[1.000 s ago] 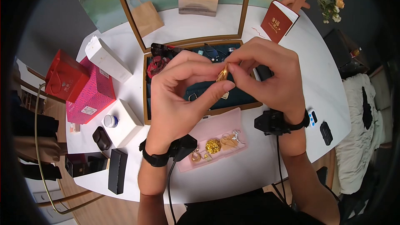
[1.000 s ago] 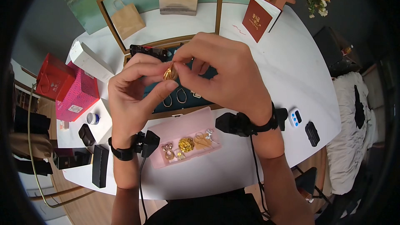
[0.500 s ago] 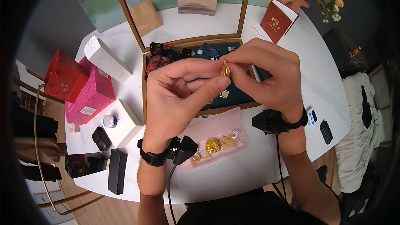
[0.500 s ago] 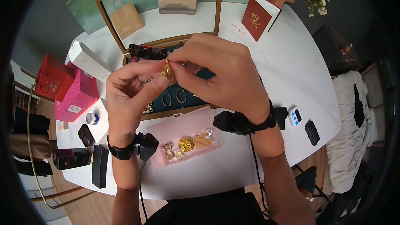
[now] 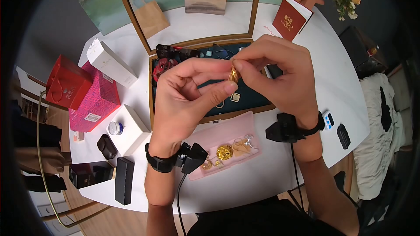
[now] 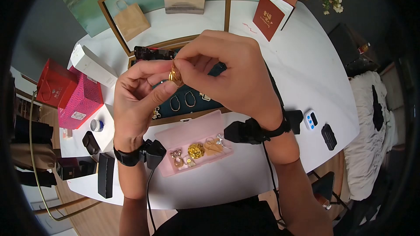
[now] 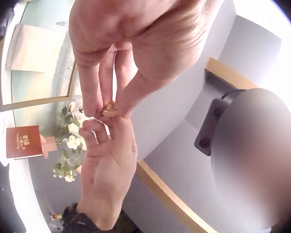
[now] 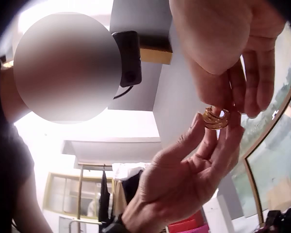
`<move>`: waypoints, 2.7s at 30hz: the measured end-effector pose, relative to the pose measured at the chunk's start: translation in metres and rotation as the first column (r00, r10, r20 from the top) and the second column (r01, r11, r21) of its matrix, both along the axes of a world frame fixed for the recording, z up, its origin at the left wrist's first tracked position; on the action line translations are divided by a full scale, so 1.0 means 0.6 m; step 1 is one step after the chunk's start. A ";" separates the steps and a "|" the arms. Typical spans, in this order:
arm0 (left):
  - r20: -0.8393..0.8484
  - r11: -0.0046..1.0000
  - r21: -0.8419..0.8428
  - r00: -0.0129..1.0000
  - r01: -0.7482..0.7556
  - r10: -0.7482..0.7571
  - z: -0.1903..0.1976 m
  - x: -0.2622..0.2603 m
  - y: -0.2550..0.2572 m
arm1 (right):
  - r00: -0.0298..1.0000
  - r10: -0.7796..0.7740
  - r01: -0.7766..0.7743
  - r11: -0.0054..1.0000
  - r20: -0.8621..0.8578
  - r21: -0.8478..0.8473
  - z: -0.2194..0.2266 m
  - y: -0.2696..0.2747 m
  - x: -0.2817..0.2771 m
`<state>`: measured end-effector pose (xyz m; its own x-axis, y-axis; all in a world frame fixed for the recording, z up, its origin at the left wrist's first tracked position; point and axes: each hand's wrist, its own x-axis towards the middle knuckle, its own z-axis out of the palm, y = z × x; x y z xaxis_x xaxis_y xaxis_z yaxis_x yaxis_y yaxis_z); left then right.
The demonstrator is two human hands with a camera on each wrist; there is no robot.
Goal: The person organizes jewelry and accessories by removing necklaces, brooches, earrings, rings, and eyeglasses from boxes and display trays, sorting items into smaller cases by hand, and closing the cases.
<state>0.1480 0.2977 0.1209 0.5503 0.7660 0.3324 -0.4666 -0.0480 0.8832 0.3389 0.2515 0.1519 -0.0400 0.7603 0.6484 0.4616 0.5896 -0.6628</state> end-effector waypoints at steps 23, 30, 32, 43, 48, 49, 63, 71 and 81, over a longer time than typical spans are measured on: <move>-0.181 0.851 0.475 0.921 -0.224 0.344 0.020 -0.001 -0.005 | 0.996 0.009 -0.026 0.980 -0.088 -0.198 -0.005 0.005 0.003; -0.161 0.849 0.468 0.921 -0.245 0.355 0.014 -0.003 0.000 | 0.997 0.069 -0.075 0.986 -0.046 -0.151 -0.001 -0.002 0.005; -0.167 0.848 0.462 0.913 -0.260 0.371 0.013 -0.002 0.000 | 0.994 0.107 -0.107 0.986 -0.004 -0.129 -0.001 -0.001 0.008; -0.148 0.972 0.187 0.974 -0.141 0.170 0.011 -0.007 0.002 | 0.992 0.081 -0.074 0.994 0.093 -0.084 0.007 -0.001 0.007; -0.070 0.999 -0.027 0.997 -0.042 0.040 0.008 -0.007 0.008 | 0.985 0.023 -0.027 0.999 0.168 0.021 0.006 0.006 0.004; -0.071 0.999 -0.030 0.997 -0.041 0.039 0.007 -0.007 0.006 | 0.984 0.014 -0.024 0.998 0.176 0.056 0.001 0.007 0.005; -0.090 0.990 -0.110 0.993 -0.088 0.078 0.003 0.001 0.007 | 0.988 -0.044 0.027 0.993 0.147 0.116 -0.015 0.011 0.001; -0.105 0.988 -0.125 0.992 -0.085 0.072 0.007 -0.004 0.009 | 0.988 -0.007 -0.012 0.993 0.156 0.120 -0.013 0.016 0.002; -0.129 0.994 -0.005 0.986 -0.105 0.103 -0.001 0.003 0.004 | 0.962 0.150 -0.205 0.949 -0.228 -0.241 -0.014 0.021 0.022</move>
<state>0.1495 0.3000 0.1201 0.5050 0.8248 0.2545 -0.3418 -0.0796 0.9364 0.3520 0.2640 0.1434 -0.0771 0.8958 0.4377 0.2039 0.4439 -0.8726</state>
